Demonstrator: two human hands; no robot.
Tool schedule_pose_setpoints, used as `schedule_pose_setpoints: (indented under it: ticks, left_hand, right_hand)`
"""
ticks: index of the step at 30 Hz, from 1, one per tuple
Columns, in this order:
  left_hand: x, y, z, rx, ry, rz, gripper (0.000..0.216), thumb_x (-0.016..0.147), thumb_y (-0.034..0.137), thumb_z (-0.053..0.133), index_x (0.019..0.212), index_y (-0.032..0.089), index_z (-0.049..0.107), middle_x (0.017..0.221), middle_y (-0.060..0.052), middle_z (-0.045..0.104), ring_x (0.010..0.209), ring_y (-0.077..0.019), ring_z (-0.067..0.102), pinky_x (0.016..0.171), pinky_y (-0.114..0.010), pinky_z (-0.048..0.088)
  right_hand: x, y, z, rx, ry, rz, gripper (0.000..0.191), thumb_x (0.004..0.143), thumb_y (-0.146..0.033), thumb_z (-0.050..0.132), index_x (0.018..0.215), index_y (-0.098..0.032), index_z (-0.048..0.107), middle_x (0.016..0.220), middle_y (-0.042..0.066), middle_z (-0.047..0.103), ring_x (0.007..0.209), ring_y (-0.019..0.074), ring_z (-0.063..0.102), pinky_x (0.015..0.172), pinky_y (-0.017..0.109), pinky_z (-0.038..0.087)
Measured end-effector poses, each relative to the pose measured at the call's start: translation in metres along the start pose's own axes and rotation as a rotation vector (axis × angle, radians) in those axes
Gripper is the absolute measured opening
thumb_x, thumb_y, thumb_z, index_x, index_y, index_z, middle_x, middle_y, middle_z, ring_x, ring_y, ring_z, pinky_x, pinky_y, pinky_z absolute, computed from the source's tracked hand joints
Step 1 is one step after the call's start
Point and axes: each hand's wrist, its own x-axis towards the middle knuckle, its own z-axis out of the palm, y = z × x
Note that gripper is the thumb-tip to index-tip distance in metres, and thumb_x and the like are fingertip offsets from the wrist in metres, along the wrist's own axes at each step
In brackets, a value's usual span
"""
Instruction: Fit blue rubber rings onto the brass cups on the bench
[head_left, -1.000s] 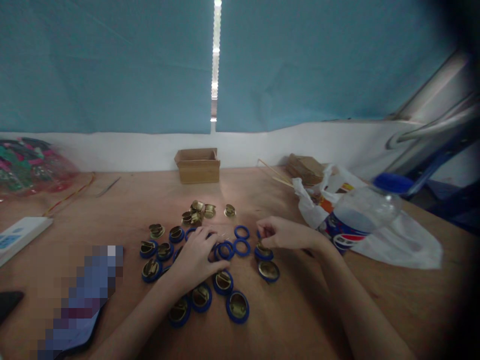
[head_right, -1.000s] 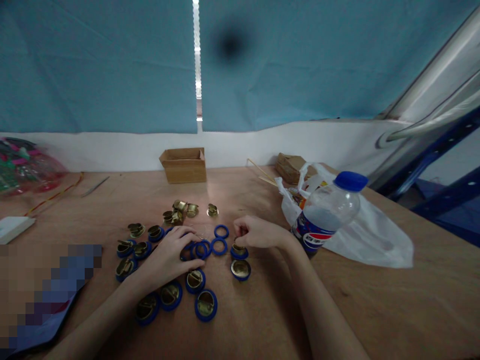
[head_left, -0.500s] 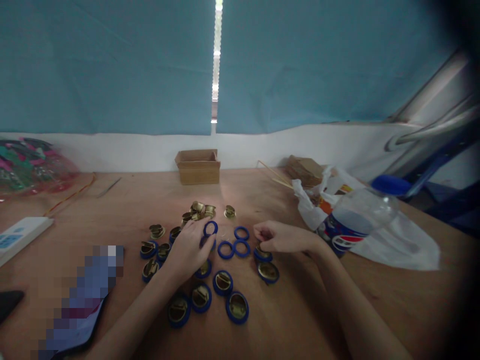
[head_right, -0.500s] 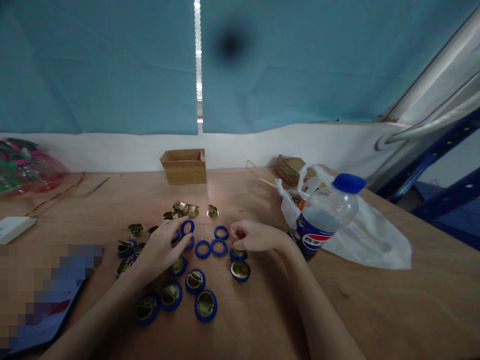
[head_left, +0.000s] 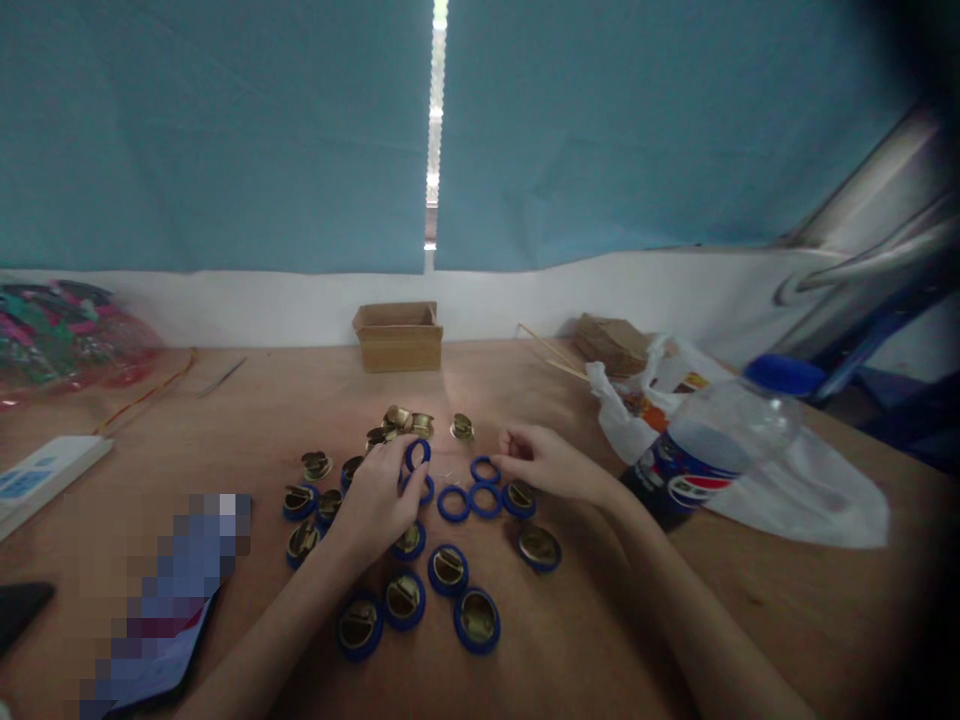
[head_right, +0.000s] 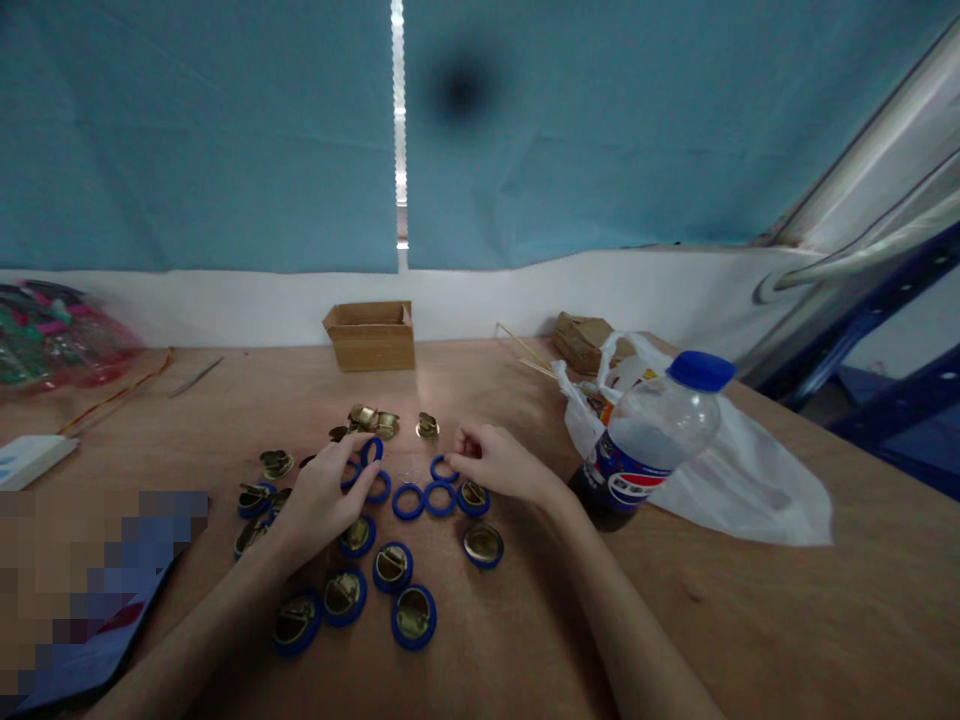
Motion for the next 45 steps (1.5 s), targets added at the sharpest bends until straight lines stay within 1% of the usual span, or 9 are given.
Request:
schedule_pose_setpoints:
  ticks: [2,4,7,10,16,22,29,36,45]
  left_hand:
    - [0.000,0.002,-0.001,-0.037,0.004,-0.025,0.025,0.088,0.024,0.049,0.112,0.017,0.053,0.096,-0.010,0.064,0.089,-0.0239,0.062,0.080,-0.038,0.049]
    - [0.000,0.004,-0.001,-0.075,-0.002,-0.048,0.023,0.089,0.025,0.047,0.110,0.017,0.052,0.092,-0.009,0.064,0.084,-0.0228,0.063,0.077,-0.036,0.049]
    - [-0.001,0.008,-0.002,-0.125,-0.024,-0.084,0.024,0.090,0.029,0.045,0.110,0.017,0.050,0.090,-0.008,0.064,0.080,-0.0218,0.063,0.075,-0.035,0.049]
    - [-0.002,0.014,-0.002,-0.168,-0.064,-0.110,0.026,0.090,0.032,0.046,0.111,0.018,0.049,0.088,-0.007,0.065,0.078,-0.0220,0.064,0.072,-0.034,0.049]
    - [-0.004,0.017,0.001,-0.274,-0.089,-0.106,0.027,0.089,0.029,0.048,0.115,0.019,0.046,0.095,-0.008,0.064,0.080,-0.0201,0.063,0.072,-0.032,0.049]
    - [-0.002,0.009,0.004,-0.356,-0.021,-0.109,0.030,0.090,0.022,0.043,0.121,0.018,0.044,0.101,-0.010,0.062,0.088,-0.0216,0.062,0.081,-0.037,0.049]
    - [0.003,0.016,0.002,-0.804,-0.083,-0.310,0.030,0.091,0.035,0.045,0.116,0.018,0.045,0.110,-0.011,0.060,0.078,-0.0163,0.065,0.074,-0.032,0.052]
    - [0.007,0.018,-0.004,-1.007,-0.100,-0.452,0.034,0.088,0.048,0.047,0.091,0.016,0.056,0.092,-0.007,0.067,0.068,-0.0145,0.065,0.067,-0.026,0.049]
    - [0.005,0.023,0.001,-1.022,-0.192,-0.466,0.046,0.087,0.058,0.041,0.081,0.014,0.055,0.078,-0.006,0.068,0.057,-0.0122,0.061,0.056,-0.023,0.044]
  right_hand:
    - [0.004,-0.001,0.006,-0.044,0.214,-0.047,0.012,0.081,-0.030,0.054,0.081,-0.018,0.054,0.072,0.001,0.058,0.062,0.0139,0.053,0.055,0.025,0.041]
    - [0.008,-0.001,0.014,-0.071,0.308,-0.133,0.017,0.081,-0.026,0.055,0.095,-0.018,0.059,0.093,0.006,0.062,0.081,0.0189,0.059,0.071,0.031,0.047]
    - [0.014,0.004,0.025,-0.090,0.255,-0.239,0.030,0.080,-0.022,0.056,0.110,-0.020,0.062,0.119,0.010,0.059,0.110,0.0242,0.055,0.095,0.040,0.041]
    - [0.021,0.009,0.036,-0.059,0.192,-0.222,0.036,0.081,-0.024,0.057,0.117,-0.020,0.062,0.132,0.012,0.053,0.122,0.0265,0.049,0.102,0.043,0.036]
    - [0.032,0.008,0.043,0.129,0.202,-0.153,0.034,0.079,-0.023,0.060,0.112,-0.017,0.066,0.118,0.012,0.064,0.110,0.0272,0.058,0.097,0.044,0.042]
    - [0.027,-0.002,0.036,0.594,0.175,0.031,0.027,0.073,-0.028,0.069,0.098,-0.019,0.070,0.105,0.007,0.070,0.094,0.0223,0.066,0.086,0.036,0.050]
    - [0.010,-0.023,0.022,1.184,0.141,0.099,0.040,0.066,-0.018,0.077,0.104,-0.019,0.067,0.094,0.004,0.071,0.087,0.0169,0.067,0.090,0.036,0.049]
    - [0.005,-0.035,0.030,1.210,0.029,0.073,0.032,0.069,-0.021,0.076,0.101,-0.018,0.068,0.088,0.003,0.068,0.080,0.0121,0.064,0.075,0.024,0.049]
    - [0.005,-0.047,0.041,1.324,-0.113,0.064,0.025,0.077,-0.027,0.051,0.094,-0.016,0.065,0.067,0.001,0.058,0.053,0.0099,0.046,0.049,0.022,0.036]
